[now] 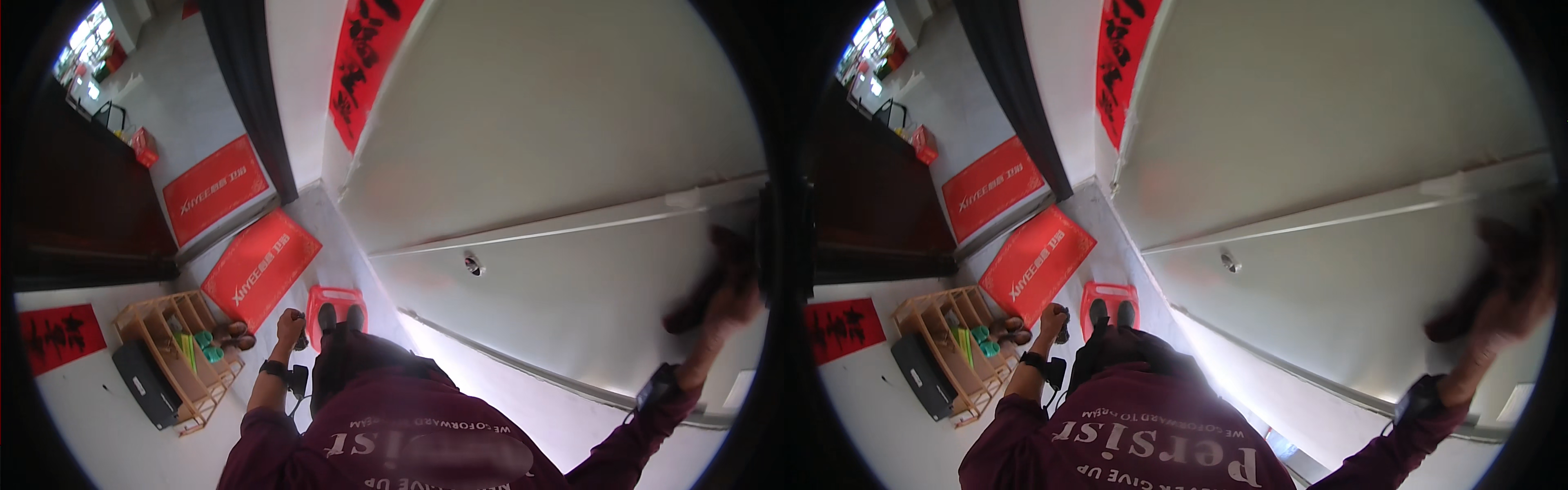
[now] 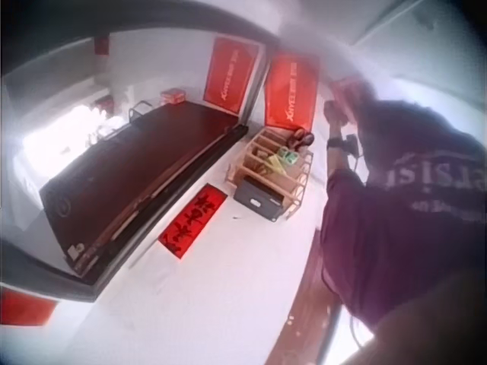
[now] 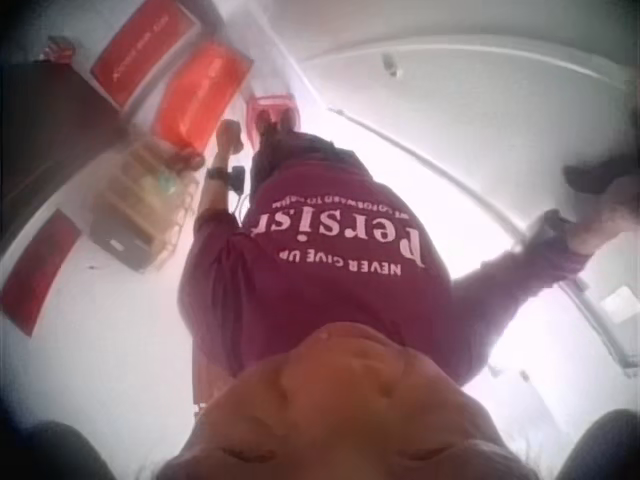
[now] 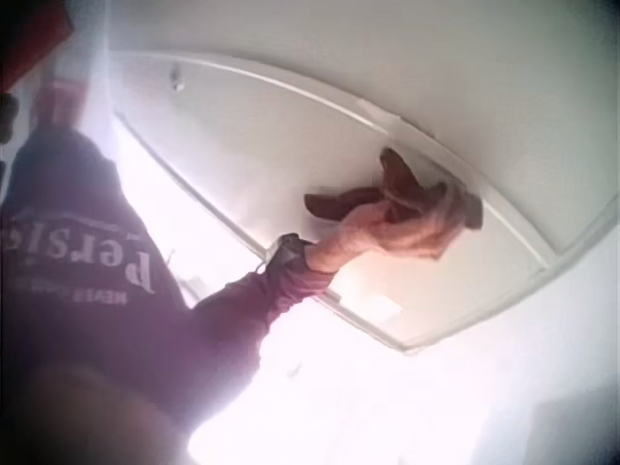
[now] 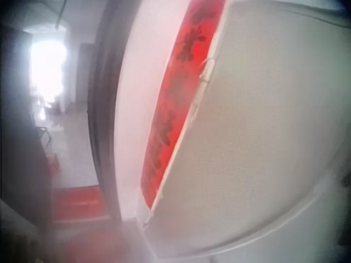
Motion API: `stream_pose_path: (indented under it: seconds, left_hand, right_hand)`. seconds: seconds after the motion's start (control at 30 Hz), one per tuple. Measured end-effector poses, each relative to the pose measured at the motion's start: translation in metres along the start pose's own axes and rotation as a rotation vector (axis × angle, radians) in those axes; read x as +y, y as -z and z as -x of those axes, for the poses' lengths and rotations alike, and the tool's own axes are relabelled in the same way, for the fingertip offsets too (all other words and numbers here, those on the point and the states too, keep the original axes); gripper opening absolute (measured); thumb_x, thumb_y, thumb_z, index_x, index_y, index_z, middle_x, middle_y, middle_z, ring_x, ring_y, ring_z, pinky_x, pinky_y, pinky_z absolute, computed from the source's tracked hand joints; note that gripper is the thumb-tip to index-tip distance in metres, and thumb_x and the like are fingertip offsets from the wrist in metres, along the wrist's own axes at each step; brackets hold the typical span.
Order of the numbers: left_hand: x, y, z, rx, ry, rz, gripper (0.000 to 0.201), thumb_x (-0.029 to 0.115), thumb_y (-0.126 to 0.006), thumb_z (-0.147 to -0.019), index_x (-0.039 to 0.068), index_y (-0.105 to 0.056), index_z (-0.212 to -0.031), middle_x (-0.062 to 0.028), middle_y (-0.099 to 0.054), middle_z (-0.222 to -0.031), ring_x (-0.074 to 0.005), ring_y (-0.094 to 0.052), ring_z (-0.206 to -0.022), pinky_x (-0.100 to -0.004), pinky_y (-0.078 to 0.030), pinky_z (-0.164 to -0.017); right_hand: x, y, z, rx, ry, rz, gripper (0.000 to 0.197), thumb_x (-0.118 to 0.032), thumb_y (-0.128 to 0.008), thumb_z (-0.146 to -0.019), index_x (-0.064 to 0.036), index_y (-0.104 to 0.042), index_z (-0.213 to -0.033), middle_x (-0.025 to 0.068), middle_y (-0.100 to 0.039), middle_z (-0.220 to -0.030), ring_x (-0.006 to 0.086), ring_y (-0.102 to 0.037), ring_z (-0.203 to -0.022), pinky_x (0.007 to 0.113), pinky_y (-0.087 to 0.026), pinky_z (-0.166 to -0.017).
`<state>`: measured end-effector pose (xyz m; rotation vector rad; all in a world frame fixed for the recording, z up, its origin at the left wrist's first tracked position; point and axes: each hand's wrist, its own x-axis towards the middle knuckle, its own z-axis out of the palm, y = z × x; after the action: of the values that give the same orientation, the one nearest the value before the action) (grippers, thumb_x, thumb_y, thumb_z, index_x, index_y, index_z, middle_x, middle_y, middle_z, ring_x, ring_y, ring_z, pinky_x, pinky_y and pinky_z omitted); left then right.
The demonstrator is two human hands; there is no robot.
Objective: Cleaning a door and the area around it using a cloth and a scraper tool.
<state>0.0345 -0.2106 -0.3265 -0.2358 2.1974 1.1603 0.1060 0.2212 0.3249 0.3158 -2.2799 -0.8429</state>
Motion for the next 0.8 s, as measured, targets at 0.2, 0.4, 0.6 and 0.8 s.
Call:
stream_pose_path:
  seconds: [0.2, 0.4, 0.6, 0.8]
  left_hand:
    - [-0.036, 0.007, 0.045, -0.002, 0.112, -0.057, 0.024, 0.017, -0.060, -0.066, 0.005, -0.058, -0.086, -0.0109, -0.062, -0.079, -0.0231, -0.060, -0.075, -0.0335, -0.047, -0.067]
    - [-0.058, 0.029, 0.083, 0.063, 0.178, -0.047, 0.022, 0.015, -0.059, -0.066, 0.005, -0.059, -0.085, -0.0106, -0.063, -0.079, -0.0221, -0.060, -0.075, -0.0327, -0.047, -0.067]
    - [-0.095, 0.060, 0.112, 0.085, 0.352, -0.142, 0.023, 0.012, -0.058, -0.065, 0.005, -0.058, -0.086, -0.0106, -0.063, -0.079, -0.0221, -0.060, -0.074, -0.0319, -0.047, -0.067]
    - [-0.067, 0.056, 0.099, 0.124, 0.197, -0.016, 0.023, 0.007, -0.054, -0.065, 0.003, -0.058, -0.087, -0.0087, -0.062, -0.077, -0.0179, -0.059, -0.073, -0.0288, -0.047, -0.068]
  right_hand:
    - [-0.110, -0.107, 0.009, -0.343, 0.042, 0.113, 0.046, 0.000, -0.047, -0.066, -0.0090, -0.053, -0.111, 0.0065, -0.047, -0.120, 0.0251, -0.045, -0.109, 0.038, -0.034, -0.090]
    - [-0.139, -0.143, 0.026, -0.454, 0.026, 0.020, 0.045, -0.002, -0.047, -0.064, -0.0102, -0.054, -0.108, 0.0041, -0.047, -0.120, 0.0229, -0.045, -0.109, 0.035, -0.032, -0.090]
    - [-0.141, -0.146, 0.026, -0.373, 0.052, -0.007, 0.040, -0.005, -0.054, -0.065, -0.0137, -0.056, -0.105, 0.0012, -0.051, -0.114, 0.0217, -0.050, -0.102, 0.035, -0.037, -0.084]
    - [-0.152, -0.144, 0.028, -0.373, -0.094, -0.119, 0.038, -0.003, -0.054, -0.065, -0.0109, -0.056, -0.103, 0.0028, -0.050, -0.118, 0.0245, -0.048, -0.106, 0.036, -0.036, -0.087]
